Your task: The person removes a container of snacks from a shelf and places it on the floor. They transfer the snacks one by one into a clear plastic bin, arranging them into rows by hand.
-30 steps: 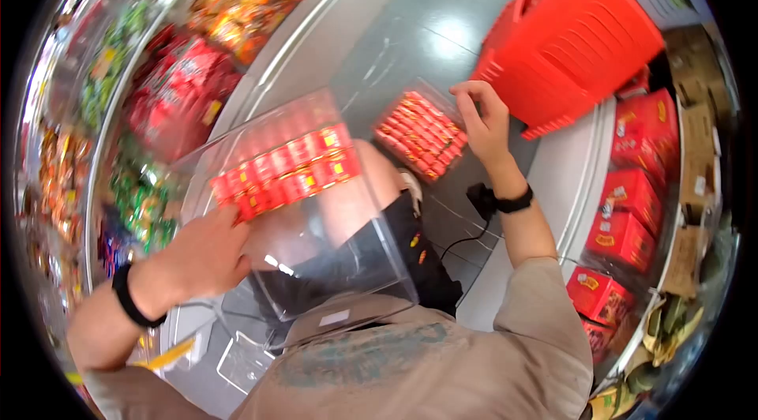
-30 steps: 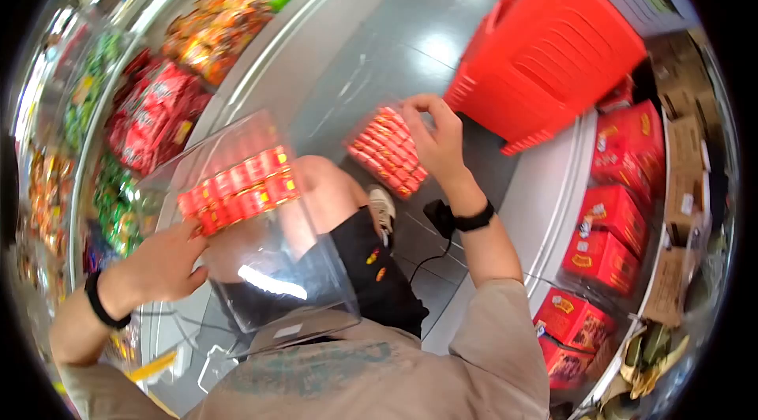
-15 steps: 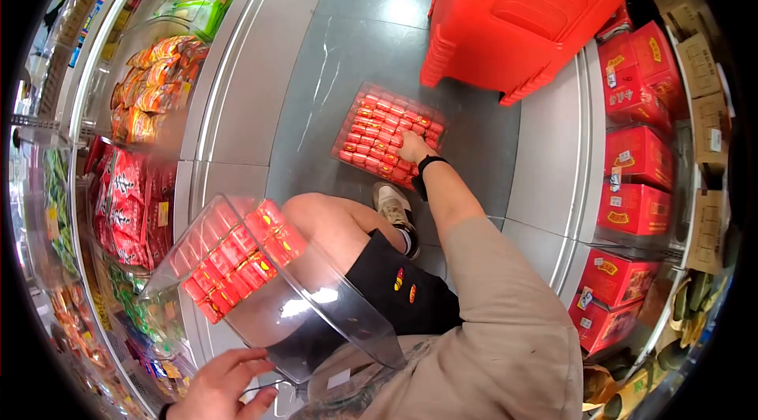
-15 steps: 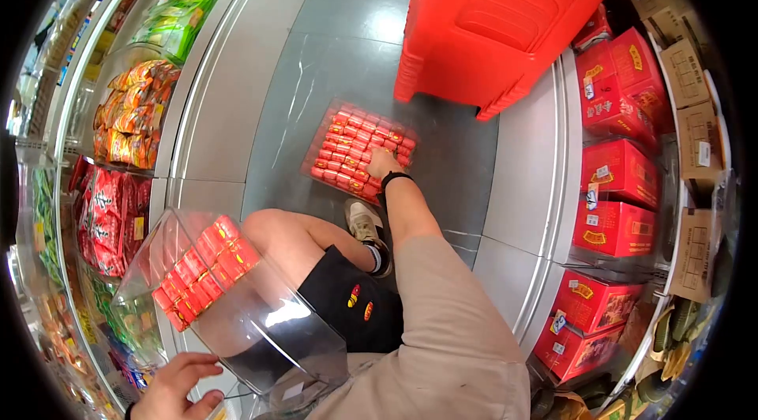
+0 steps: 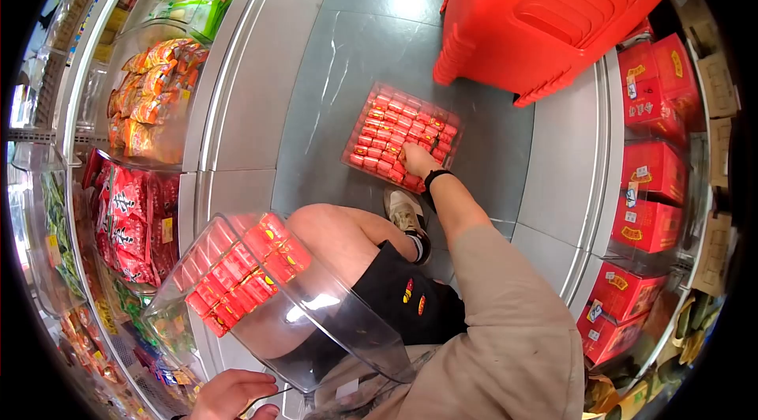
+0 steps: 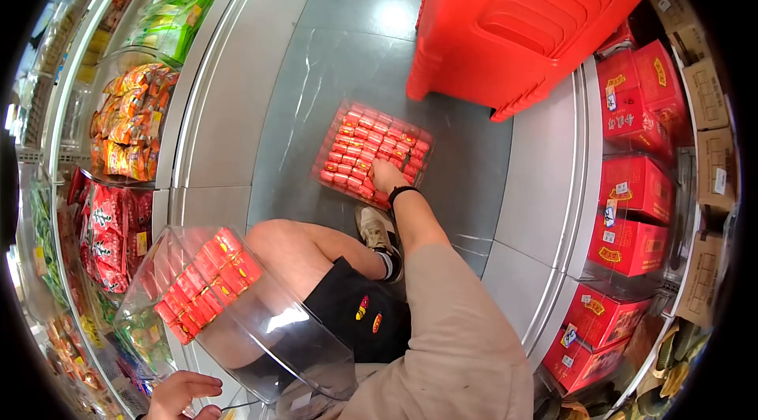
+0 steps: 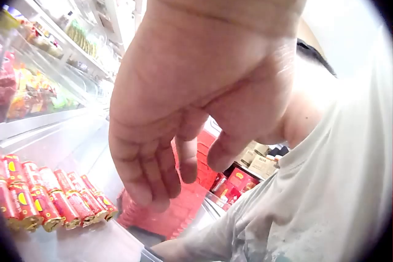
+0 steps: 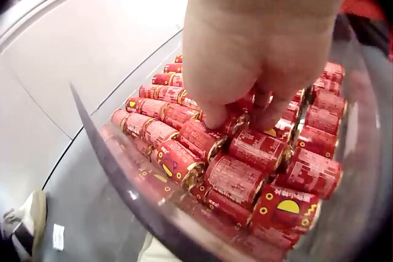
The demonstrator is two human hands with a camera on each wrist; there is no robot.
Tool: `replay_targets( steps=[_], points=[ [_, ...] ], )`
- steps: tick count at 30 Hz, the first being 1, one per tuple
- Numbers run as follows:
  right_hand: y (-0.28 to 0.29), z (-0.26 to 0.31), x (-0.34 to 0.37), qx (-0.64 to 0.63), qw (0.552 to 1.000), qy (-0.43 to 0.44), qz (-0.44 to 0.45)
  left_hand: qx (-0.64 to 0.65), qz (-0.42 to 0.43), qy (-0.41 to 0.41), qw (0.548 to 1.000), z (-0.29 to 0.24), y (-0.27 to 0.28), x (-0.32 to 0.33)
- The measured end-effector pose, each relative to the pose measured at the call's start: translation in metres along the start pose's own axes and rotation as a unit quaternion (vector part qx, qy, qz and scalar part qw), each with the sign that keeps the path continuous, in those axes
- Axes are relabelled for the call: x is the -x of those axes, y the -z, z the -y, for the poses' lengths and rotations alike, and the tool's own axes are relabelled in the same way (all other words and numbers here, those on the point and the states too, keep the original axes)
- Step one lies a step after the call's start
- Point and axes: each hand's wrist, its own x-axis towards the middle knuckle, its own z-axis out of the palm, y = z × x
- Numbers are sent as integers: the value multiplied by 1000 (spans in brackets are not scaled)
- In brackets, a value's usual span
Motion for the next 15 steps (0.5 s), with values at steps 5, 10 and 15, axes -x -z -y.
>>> replay_targets(
  steps=[5,10,15],
  points=[
    [8,-8,4,56,996,56,-46,21,-10,32,999,5,4,4],
    [58,20,24,-135,970,40,-200,-2,-106,-90,990,38,-1,12],
    [197,156,122,-370,914,90,-140,0,-172,-80,982,40,-1,25]
  ],
)
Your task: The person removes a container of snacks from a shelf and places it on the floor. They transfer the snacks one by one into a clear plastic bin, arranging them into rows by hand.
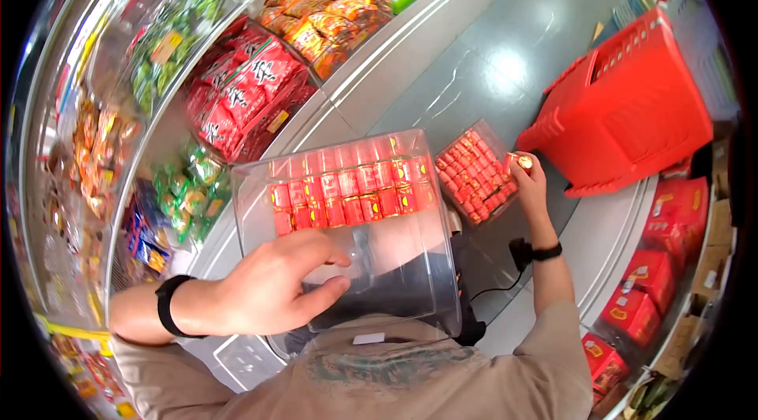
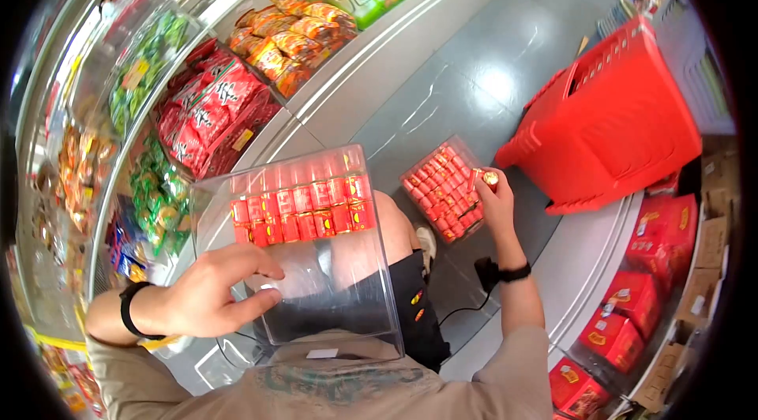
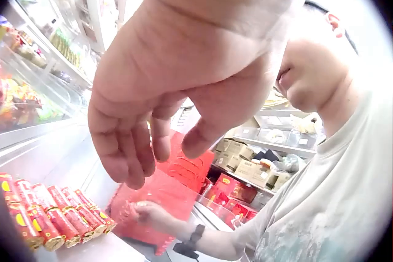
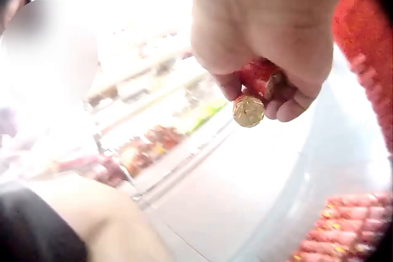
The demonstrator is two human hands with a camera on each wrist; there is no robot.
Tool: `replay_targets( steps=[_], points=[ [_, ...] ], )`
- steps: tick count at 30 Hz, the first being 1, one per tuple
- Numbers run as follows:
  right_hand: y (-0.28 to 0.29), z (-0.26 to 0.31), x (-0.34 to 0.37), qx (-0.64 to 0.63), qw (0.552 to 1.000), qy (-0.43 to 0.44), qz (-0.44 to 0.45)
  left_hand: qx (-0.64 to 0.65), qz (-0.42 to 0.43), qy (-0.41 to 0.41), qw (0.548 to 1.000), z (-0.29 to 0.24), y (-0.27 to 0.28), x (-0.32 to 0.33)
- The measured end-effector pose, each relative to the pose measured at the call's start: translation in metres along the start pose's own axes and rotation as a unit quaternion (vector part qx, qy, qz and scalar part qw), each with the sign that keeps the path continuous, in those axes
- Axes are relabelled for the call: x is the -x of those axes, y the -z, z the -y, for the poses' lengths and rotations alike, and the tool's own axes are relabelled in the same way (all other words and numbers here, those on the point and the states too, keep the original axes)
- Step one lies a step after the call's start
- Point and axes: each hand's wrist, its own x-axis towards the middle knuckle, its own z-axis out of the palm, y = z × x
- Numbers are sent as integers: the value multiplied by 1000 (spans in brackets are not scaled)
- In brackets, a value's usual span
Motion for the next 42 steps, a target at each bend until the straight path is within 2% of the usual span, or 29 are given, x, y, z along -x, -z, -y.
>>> replay_targets(
  steps=[1,3,4,5,9,12,13,16,17,20,21,24,25,29,34,35,36,37,42],
  points=[
    [-3,54,23,-54,998,15,24,3,-1,4,1000,-1,-2,3],
    [-8,134,68,-74,992,60,86,-25,-19,-38,999,-4,-11,9],
    [-11,166,91,-78,989,55,110,-39,-27,-60,997,-6,-17,11],
    [-14,196,114,-86,983,58,155,-62,9,-51,997,-11,-21,15],
    [-41,265,168,-96,936,29,339,-33,-34,-108,993,-28,-47,27],
    [-65,270,186,-115,911,-19,395,30,-30,-100,994,-45,-55,30],
    [-72,266,186,-121,908,-10,401,58,-55,-107,991,-43,-62,26],
    [-88,265,191,-112,931,-7,347,19,-93,-65,993,-29,-68,3],
    [-91,255,187,-78,931,24,356,24,-118,-76,990,-22,-72,-2],
    [-93,246,184,-46,951,0,306,-64,-62,25,996,-29,-68,-5],
    [-93,245,187,-79,952,20,294,-69,-40,62,995,-30,-67,-9],
    [-84,228,184,8,970,119,212,-85,18,178,980,-22,-70,-29],
    [-82,223,182,-2,975,124,183,-84,49,219,971,-18,-73,-39],
    [-77,216,186,-79,978,119,152,-86,82,251,961,-10,-95,-61],
    [-62,204,192,-84,972,165,143,-35,19,274,961,19,-121,-79],
    [-53,206,197,-91,976,124,155,-16,3,277,961,26,-126,-80],
    [-48,209,200,-99,978,82,166,-6,-2,276,961,22,-126,-79],
    [-47,212,201,-99,978,116,144,4,-7,275,961,18,-126,-79],
    [-33,203,199,-124,975,124,135,56,-46,247,966,5,-131,-75]
  ],
)
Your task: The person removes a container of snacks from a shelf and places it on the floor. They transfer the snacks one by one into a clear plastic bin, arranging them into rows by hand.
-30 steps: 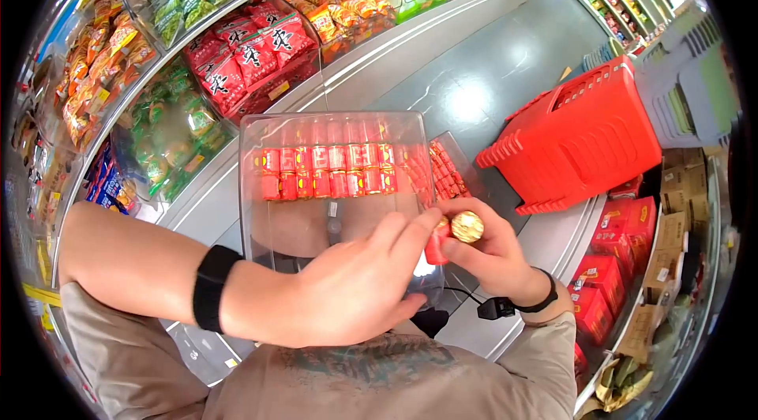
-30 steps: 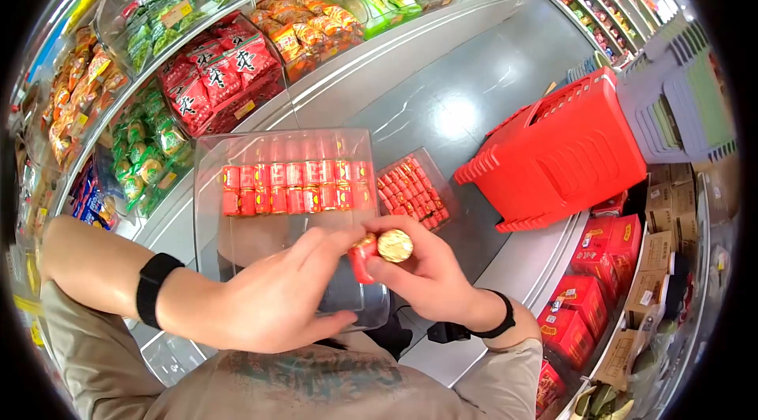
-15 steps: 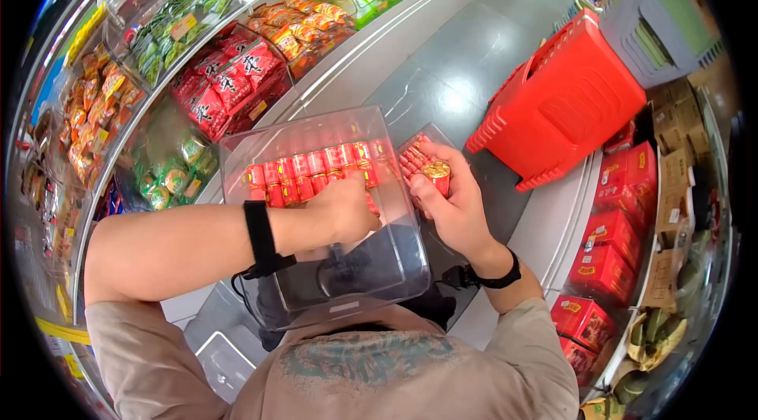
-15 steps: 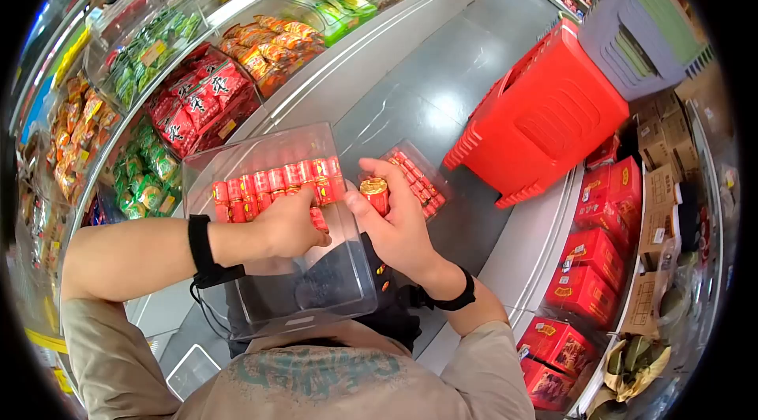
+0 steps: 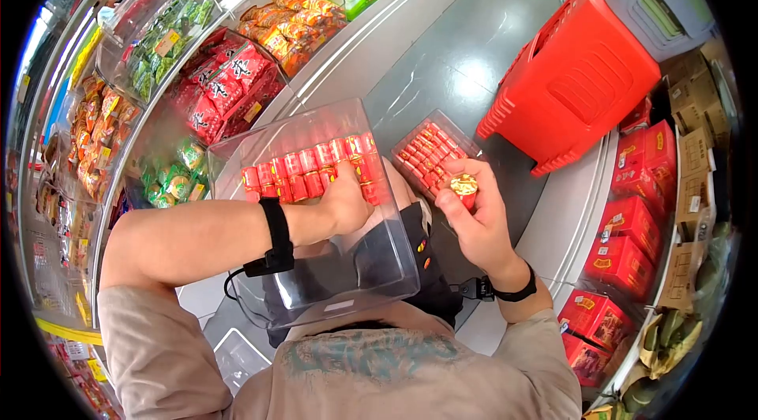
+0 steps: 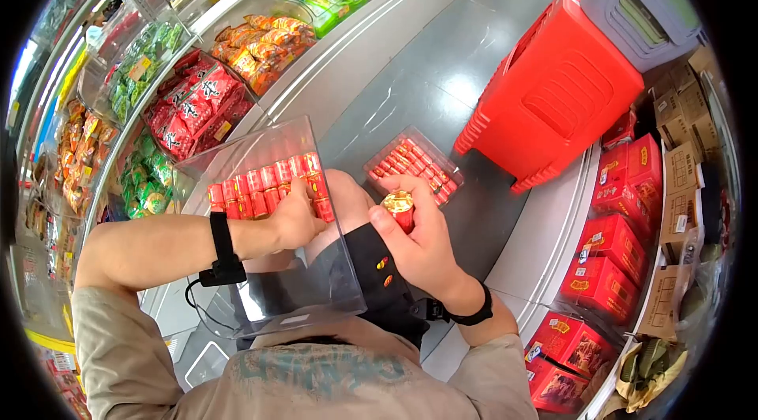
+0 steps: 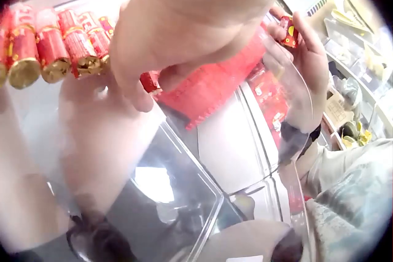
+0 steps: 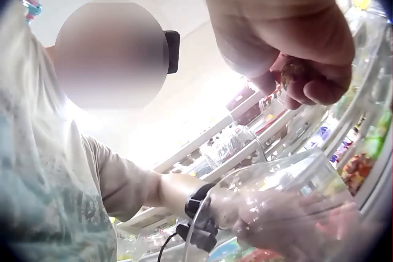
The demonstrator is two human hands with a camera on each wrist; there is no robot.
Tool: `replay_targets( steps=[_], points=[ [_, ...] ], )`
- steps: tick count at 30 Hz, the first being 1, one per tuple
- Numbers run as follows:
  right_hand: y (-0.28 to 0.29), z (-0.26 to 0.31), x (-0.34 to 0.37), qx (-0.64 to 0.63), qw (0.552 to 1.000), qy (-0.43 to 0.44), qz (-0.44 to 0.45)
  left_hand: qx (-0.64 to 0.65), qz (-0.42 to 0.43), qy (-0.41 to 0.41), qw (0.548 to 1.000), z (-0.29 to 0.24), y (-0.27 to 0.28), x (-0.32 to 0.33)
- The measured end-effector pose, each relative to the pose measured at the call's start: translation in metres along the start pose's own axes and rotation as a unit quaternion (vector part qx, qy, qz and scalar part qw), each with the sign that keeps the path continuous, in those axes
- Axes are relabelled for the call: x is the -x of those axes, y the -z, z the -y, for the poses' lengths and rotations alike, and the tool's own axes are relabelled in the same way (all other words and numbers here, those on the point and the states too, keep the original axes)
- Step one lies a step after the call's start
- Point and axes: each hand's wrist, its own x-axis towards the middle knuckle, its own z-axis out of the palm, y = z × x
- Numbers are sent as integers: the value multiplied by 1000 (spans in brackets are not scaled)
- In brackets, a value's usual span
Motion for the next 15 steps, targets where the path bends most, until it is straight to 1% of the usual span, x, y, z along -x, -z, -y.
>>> replay_targets(
  steps=[2,5,8,12,14,15],
  points=[
    [3,5,0,-8,1000,-9,-6,-13,-5,12,1000,10,-6,-10],
    [7,6,4,-37,999,-4,13,-50,65,2,997,12,-3,-15],
    [11,8,4,-40,999,-11,23,-88,75,12,993,5,-4,-9],
    [12,9,9,-51,997,-50,26,-40,119,28,992,-9,2,4],
    [14,9,10,-25,997,-56,36,-14,145,45,988,-10,3,5],
    [13,8,10,-12,997,-59,42,13,173,42,984,-16,9,7]
  ],
)
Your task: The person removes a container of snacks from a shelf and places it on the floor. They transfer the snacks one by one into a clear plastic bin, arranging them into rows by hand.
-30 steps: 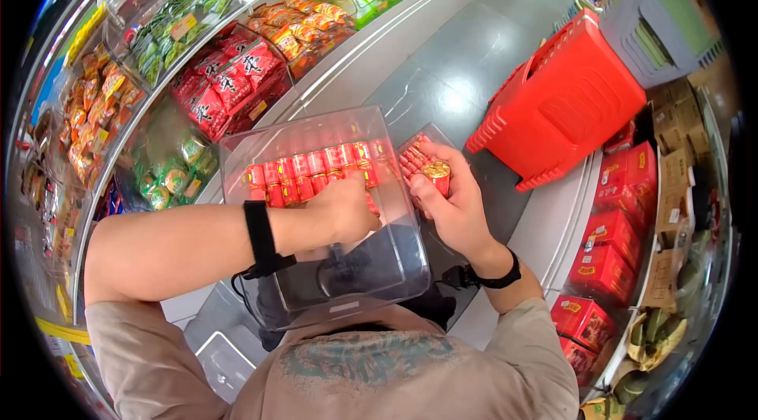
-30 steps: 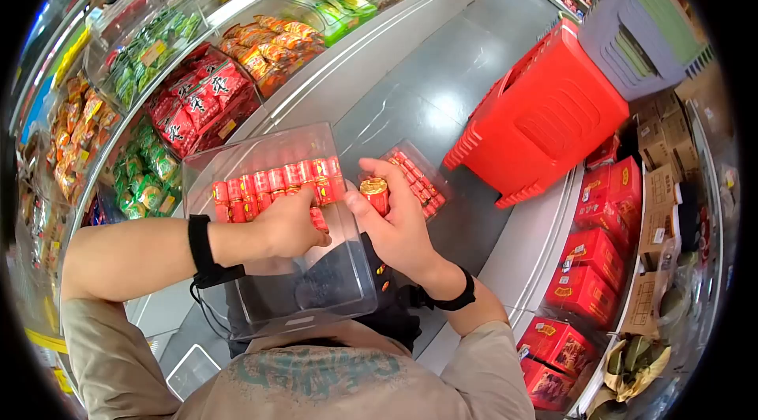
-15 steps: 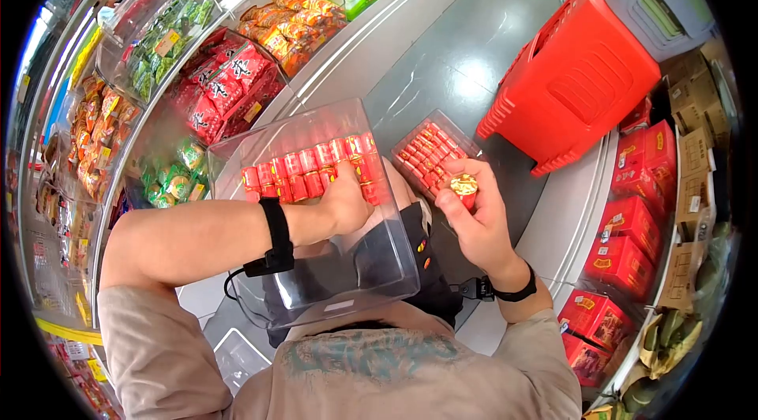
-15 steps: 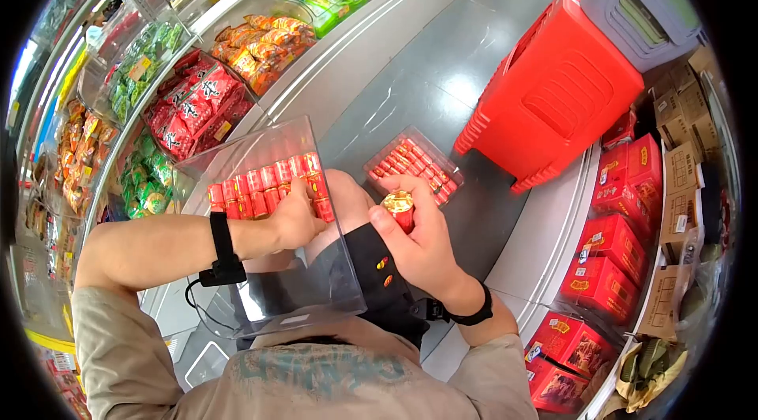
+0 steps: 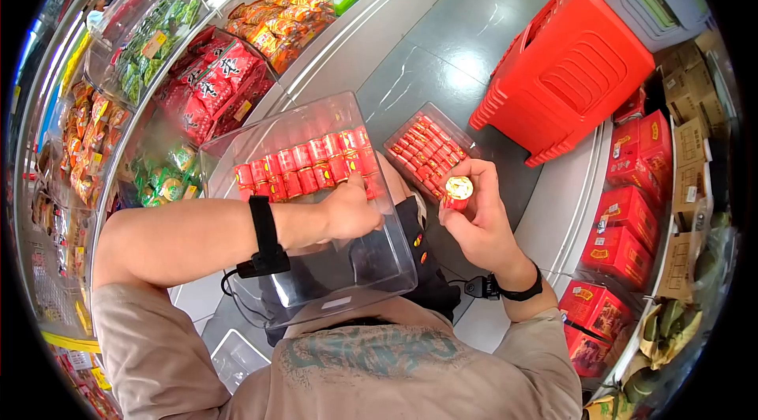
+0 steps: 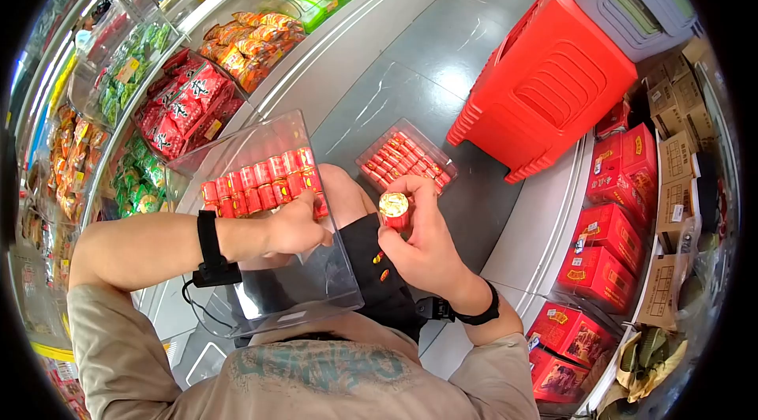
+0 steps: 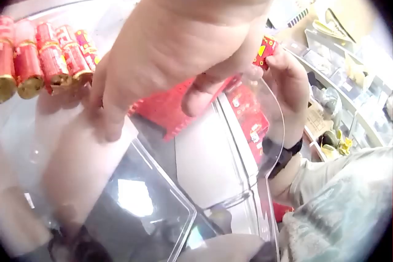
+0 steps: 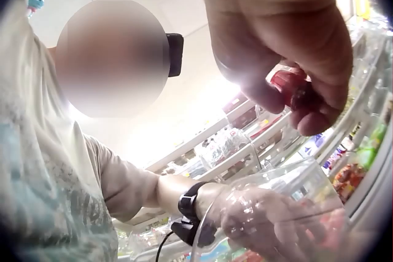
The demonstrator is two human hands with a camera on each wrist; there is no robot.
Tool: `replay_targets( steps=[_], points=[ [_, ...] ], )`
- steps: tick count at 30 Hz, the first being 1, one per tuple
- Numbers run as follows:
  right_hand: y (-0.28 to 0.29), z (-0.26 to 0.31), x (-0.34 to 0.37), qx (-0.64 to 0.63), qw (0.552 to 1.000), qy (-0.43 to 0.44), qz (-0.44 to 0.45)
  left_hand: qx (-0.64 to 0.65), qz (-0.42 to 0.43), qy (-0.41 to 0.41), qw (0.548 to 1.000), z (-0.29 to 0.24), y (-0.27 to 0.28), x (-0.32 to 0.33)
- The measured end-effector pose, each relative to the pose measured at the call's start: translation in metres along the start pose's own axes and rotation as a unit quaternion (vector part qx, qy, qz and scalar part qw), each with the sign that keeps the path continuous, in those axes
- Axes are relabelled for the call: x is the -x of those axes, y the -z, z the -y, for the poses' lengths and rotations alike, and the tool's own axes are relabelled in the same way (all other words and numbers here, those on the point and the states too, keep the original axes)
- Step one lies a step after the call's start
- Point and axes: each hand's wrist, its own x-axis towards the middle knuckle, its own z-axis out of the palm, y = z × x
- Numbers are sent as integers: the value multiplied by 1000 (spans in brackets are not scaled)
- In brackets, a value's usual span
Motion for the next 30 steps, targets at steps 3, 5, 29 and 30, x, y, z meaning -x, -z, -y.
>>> replay_targets(
  steps=[3,5,29,30],
  points=[
    [-5,-3,-6,23,999,25,-33,18,47,0,999,-12,14,12],
    [-10,10,-10,14,999,42,-28,-50,17,18,998,-11,20,2],
    [-55,9,-63,285,934,176,125,70,-155,-243,955,25,46,47],
    [-51,9,-63,275,938,183,104,33,-147,-198,969,25,46,44]
  ],
)
